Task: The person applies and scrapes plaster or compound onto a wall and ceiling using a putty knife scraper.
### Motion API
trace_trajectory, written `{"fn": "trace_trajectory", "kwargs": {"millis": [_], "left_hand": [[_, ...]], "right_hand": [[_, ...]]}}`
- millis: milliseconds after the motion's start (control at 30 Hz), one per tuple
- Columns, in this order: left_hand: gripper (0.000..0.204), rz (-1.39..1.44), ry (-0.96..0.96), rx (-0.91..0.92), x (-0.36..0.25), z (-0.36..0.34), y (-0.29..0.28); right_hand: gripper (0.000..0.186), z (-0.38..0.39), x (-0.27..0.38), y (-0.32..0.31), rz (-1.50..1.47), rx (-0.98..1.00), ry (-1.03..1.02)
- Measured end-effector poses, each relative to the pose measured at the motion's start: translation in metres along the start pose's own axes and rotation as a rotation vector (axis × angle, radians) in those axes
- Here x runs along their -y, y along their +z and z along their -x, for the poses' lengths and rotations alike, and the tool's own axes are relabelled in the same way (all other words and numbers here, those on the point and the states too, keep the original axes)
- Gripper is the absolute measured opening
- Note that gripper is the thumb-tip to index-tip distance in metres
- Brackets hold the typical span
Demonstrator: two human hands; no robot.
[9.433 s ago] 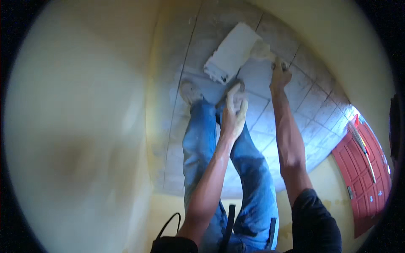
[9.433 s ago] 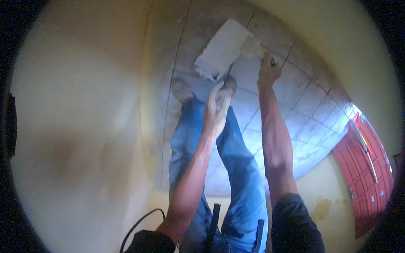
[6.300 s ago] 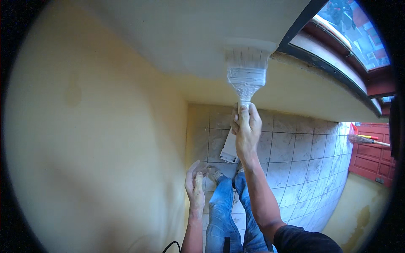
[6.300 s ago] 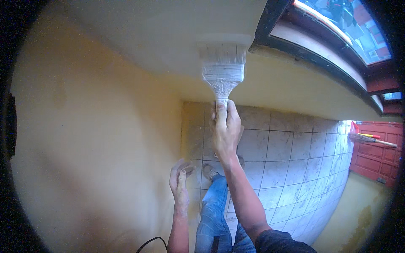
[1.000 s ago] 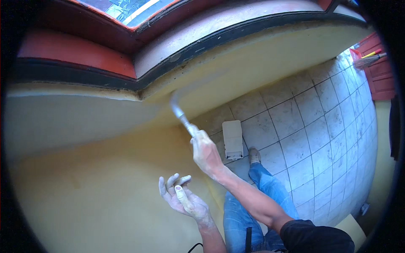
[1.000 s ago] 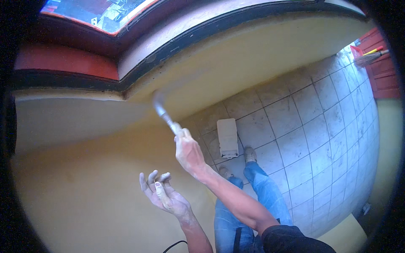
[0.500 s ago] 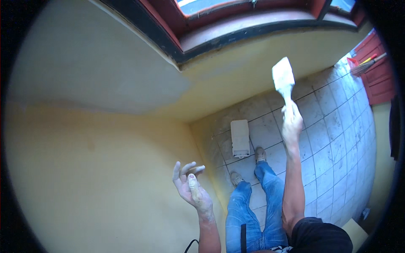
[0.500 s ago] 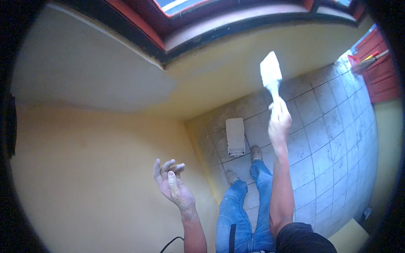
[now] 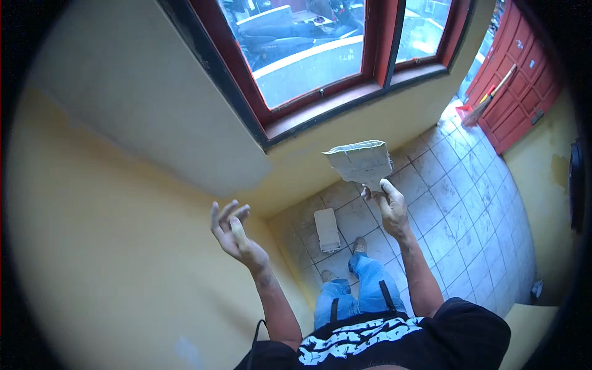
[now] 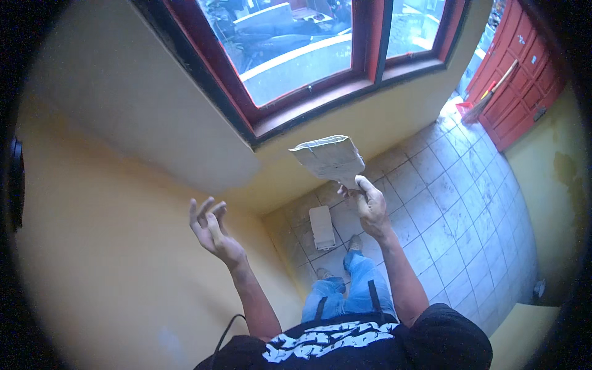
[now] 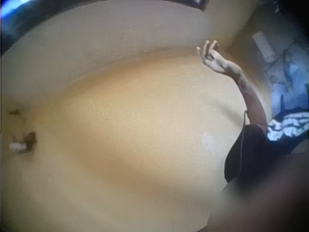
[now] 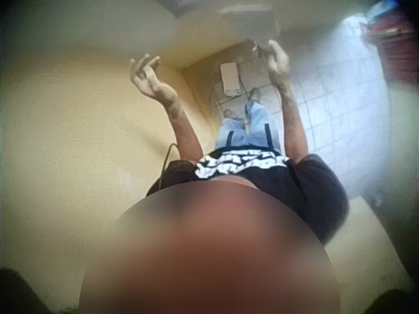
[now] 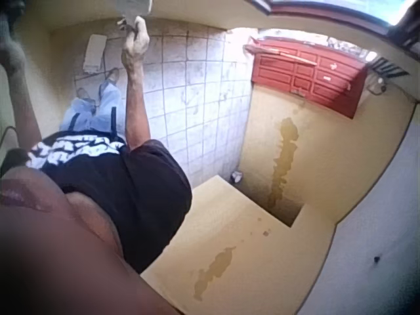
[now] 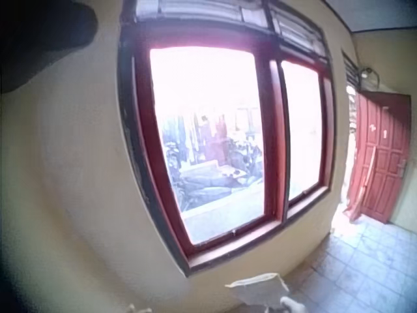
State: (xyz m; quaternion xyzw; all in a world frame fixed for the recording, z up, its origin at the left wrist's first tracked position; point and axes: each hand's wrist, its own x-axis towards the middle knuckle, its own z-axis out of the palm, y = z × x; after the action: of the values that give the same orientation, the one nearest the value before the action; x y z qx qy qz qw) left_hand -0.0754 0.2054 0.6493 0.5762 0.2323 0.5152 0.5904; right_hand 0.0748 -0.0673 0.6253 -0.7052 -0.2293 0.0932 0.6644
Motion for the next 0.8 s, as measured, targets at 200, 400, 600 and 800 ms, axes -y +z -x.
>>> {"fn": "trace_trajectory", "kwargs": {"millis": [200,400,600,800], "left_hand": [[0.051,0.015,0.384,-0.09,-0.107,-0.042,0.018],[0.051,0.027,0.851,-0.326,-0.226,-0.105,0.025],[0.039,-0.248,1.174,0.13,-0.291,-0.135,0.039],[0.037,-0.667,0.882,0.288,-0.287,-0.11,0.044]], "right_hand": [[0.033,-0.008,0.057,0.015,-0.112,0.071,-0.152],[0.027,-0.036,0.074,0.032,-0.225,0.188,-0.242],[0.028,-0.066,0.075,0.059,-0.261,0.37,-0.268],[0.033,-0.094,0.061,0.047,-0.184,0.528,-0.218]]}}
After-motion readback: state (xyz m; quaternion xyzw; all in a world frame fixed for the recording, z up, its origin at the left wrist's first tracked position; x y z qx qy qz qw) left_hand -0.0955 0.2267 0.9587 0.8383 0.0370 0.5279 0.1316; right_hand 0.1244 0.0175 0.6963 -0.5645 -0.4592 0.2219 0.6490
